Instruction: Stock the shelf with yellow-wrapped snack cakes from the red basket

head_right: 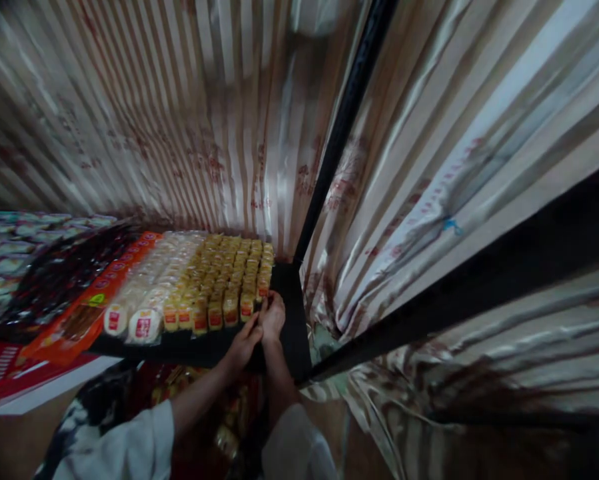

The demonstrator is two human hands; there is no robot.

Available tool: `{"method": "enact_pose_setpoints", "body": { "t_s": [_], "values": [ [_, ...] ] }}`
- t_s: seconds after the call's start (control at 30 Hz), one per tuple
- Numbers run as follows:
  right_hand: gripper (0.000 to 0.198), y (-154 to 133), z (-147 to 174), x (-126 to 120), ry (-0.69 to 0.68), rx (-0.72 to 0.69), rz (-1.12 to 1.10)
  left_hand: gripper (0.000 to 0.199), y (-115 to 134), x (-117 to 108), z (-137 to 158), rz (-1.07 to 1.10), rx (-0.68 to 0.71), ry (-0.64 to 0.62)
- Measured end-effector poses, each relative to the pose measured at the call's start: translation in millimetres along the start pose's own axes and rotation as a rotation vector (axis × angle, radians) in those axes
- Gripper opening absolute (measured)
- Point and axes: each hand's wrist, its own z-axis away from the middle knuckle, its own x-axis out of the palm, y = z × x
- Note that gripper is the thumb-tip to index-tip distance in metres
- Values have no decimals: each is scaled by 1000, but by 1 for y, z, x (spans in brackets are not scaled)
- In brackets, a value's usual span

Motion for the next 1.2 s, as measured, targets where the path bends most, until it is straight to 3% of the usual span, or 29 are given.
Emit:
{"method": "enact_pose_setpoints", "body": {
  "t_s": [0.13, 0.3, 0.47, 0.6, 0.77, 0.97, 1.07, 1.2],
  "values": [
    [32, 1, 1, 5, 98, -70, 26, 53, -4, -2, -2, -4, 0, 10],
    [36, 0, -1, 4, 17, -69, 29, 52, -4, -1, -1, -24, 14, 18],
    [41, 1, 1, -2, 46, -64, -29, 56, -2, 2, 7, 26, 45, -5],
    [41, 0, 15, -9, 49, -40, -74, 52, -11, 1, 14, -17, 79, 48],
    [38, -6, 46, -20, 31, -34, -107, 40, -17, -7, 36, -127, 123, 51],
    [34, -26, 102, -28, -41, -92, -202, 25, -23, -33, 77, -320, 150, 85],
    [32, -35, 136, -28, -116, -163, -227, 27, -39, -50, 97, -386, 113, 39],
    [34, -31, 178, -23, -294, -204, -91, 32, -72, -74, 119, -432, 81, -25]
  ]
}}
